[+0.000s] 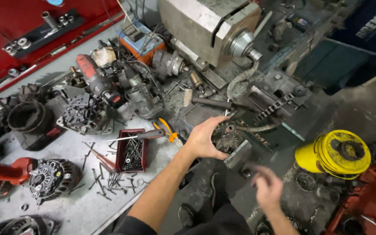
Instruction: The person secures a metal gear component in a bench vise and uses a hammer and a metal punch to strike the component repeatedly. The person then removes the component from the vise and handles a small cylindrical part.
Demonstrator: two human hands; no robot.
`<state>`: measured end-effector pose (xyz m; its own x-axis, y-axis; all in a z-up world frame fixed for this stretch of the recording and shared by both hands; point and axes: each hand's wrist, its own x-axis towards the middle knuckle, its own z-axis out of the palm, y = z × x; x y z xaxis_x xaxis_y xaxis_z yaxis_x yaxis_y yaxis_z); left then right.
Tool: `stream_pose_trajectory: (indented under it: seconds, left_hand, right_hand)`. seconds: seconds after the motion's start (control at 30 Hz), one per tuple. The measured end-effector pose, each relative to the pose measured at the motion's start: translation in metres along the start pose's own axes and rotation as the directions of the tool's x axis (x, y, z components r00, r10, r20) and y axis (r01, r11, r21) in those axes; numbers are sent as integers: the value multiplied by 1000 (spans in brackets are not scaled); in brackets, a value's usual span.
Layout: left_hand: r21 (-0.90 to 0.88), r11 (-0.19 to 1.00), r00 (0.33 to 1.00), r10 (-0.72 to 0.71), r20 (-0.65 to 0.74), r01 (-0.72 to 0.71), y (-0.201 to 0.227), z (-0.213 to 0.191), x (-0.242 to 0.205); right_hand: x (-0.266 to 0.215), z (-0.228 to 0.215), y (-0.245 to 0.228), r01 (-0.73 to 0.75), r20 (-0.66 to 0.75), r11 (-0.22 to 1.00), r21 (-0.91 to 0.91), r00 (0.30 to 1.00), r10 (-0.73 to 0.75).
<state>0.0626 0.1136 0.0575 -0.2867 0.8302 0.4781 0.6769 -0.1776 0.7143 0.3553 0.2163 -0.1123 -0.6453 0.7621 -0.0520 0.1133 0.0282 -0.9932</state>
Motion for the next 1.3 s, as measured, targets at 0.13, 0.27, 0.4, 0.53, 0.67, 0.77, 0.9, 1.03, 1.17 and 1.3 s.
stream_pose_trajectory:
  seconds: [0.13,0.27,0.4,0.53,0.67,0.77,0.9,1.03,1.17,1.3]
  left_hand:
    - [12,1000,1000,2,2,-2,-3,-1,4]
    - [9,1000,999,-25,31,24,-6,-1,2]
    - [39,998,999,-48,13,48,-9,5,-1]
    - [54,998,1000,22,-19,-21,-7,3,1]
    - [31,998,997,55,-53,-53,-9,2,1]
    - [27,999,1000,19,-16,-19,-4,1,-3]
    - [-14,1000,999,-5,-48,4,-4,-1,1]
    - [13,1000,998,24,-58,-23,-7,3,0]
    - [67,995,993,76,-89,-70,-11,5,-3]
    - [0,1000,999,14,-39,-15,-9,2,-1]
  right_hand:
    - [40,-6,129,-47,-121,910,-412,993,-3]
    - [-28,41,111,-100,528,972,-213,825,201]
    - [-10,19,-67,-209,429,975,68,889,161]
    - [53,-33,12,103,-86,982,-155,989,-117]
    - [26,-5,172,67,320,672,-737,911,260]
    - [-34,56,25,-575,388,796,-190,700,599]
    - [-20,-1,22,-340,246,929,145,922,299]
    - [27,-36,30,-111,-24,856,506,989,142]
    - [55,-14,44,261,-47,802,-538,940,-337]
    - [15,35,120,-127,130,979,-162,980,149]
